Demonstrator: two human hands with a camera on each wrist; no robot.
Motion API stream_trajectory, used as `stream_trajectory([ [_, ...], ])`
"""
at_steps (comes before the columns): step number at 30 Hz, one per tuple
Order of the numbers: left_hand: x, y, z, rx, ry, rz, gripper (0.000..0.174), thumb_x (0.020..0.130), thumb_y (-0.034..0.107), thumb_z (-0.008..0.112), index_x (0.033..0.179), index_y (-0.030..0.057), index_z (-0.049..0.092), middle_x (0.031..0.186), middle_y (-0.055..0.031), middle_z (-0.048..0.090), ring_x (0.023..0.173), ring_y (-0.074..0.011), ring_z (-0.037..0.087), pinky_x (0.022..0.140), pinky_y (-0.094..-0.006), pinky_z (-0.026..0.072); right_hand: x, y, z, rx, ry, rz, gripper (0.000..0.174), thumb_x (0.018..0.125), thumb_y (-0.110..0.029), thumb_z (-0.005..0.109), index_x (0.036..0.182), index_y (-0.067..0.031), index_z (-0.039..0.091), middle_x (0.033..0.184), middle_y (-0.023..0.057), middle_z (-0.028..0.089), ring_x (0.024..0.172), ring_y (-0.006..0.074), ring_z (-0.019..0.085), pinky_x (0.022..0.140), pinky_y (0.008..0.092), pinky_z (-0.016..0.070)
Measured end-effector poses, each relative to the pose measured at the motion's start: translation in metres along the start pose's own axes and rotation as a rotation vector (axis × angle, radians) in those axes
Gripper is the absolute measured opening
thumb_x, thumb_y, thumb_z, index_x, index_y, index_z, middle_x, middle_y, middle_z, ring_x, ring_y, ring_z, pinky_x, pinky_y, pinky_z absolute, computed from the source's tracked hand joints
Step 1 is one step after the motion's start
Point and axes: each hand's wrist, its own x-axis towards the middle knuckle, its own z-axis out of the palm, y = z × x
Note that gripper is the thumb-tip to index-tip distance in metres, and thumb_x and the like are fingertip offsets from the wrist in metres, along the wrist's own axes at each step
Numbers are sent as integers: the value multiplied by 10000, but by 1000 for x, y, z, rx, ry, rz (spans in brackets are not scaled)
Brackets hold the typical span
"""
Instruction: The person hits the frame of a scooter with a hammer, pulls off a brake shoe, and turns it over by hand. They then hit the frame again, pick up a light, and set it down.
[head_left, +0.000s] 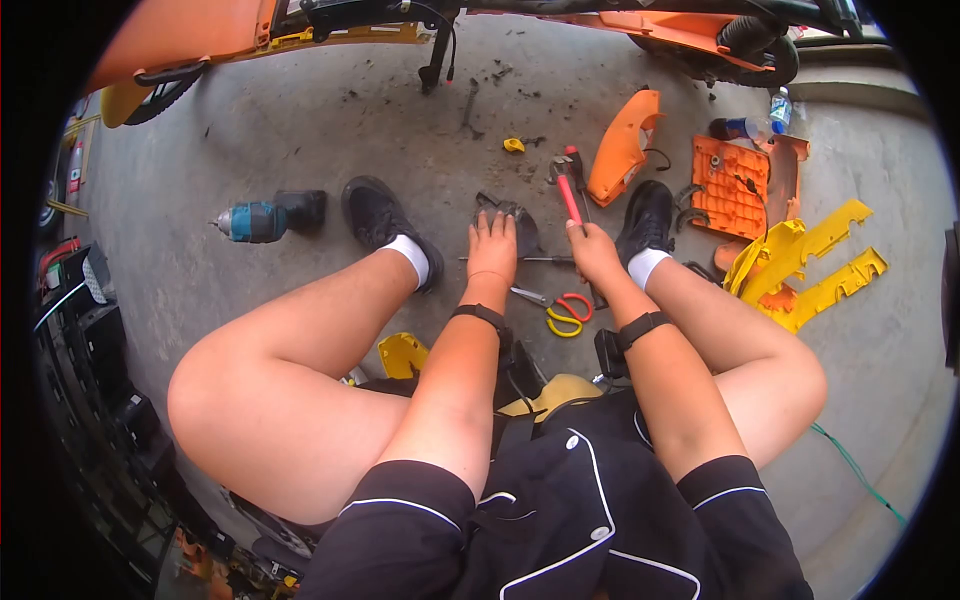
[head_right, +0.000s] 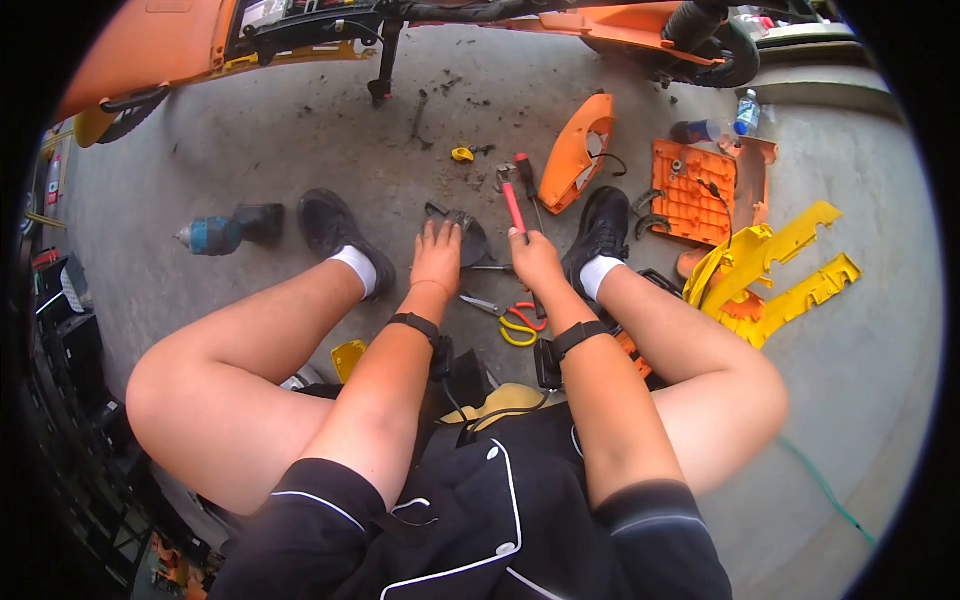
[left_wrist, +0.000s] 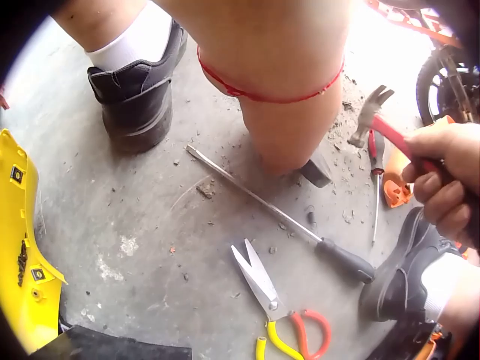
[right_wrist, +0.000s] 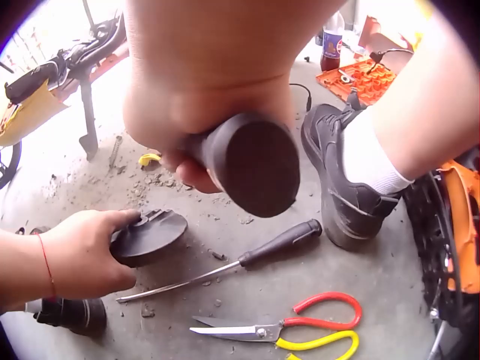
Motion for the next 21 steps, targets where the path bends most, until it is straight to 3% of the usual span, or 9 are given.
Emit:
stream_trajectory([
  [1,0,-1,1,-14,10,-1,587,886,88,565,1455,71,420,1530,-97,397,1437,-382,306,1162,-514,286,2,-1,-4,87,-49,21,499,988,-437,503,966,55,576,709,189,637,524,286,635,456,394,497],
  [5,-1,-1,-5,-16,-2,3,614,867,78,589,1456,85,417,1525,-89,399,1440,-379,298,1164,-507,286,18,-5,-4,186,-107,21,510,989,-453,497,946,49,574,655,141,593,476,231,586,424,362,469],
  [7,-2,-2,-7,-24,-14,6,638,851,72,609,1458,90,413,1524,-85,400,1442,-374,294,1166,-501,286,33,2,8,101,-7,21,510,994,-456,479,931,38,591,740,216,650,603,340,663,534,439,523],
  [8,0,-3,-8,-23,-13,0,638,851,72,609,1458,90,413,1524,-85,400,1442,-374,294,1166,-501,286,39,9,15,99,-12,16,510,994,-456,479,931,38,591,740,216,650,603,340,663,534,439,523],
  [10,-1,-2,-6,-35,-22,-3,652,844,72,617,1461,89,407,1528,-85,394,1440,-374,297,1166,-501,286,40,23,26,-235,256,-243,506,1003,-464,450,976,23,586,881,300,670,832,466,670,721,526,528],
  [11,-2,-1,-6,-35,-26,-3,652,844,72,617,1461,89,407,1528,-85,394,1440,-374,297,1166,-501,286,39,32,28,-236,254,-240,506,1003,-464,450,976,23,586,881,300,670,832,466,670,721,526,528],
  [13,0,1,-3,-15,-23,-21,641,854,71,606,1462,91,405,1530,-85,393,1439,-373,298,1165,-503,286,24,26,23,-306,172,-83,502,1009,-470,428,1041,13,563,1002,347,645,1000,528,599,865,572,473],
  [21,0,-3,0,-34,-6,-14,609,870,69,590,1453,107,420,1526,-100,396,1439,-376,299,1164,-506,287,12,47,25,-353,157,-9,494,1010,-464,423,1073,11,545,1027,333,651,996,514,612,865,569,479],
])
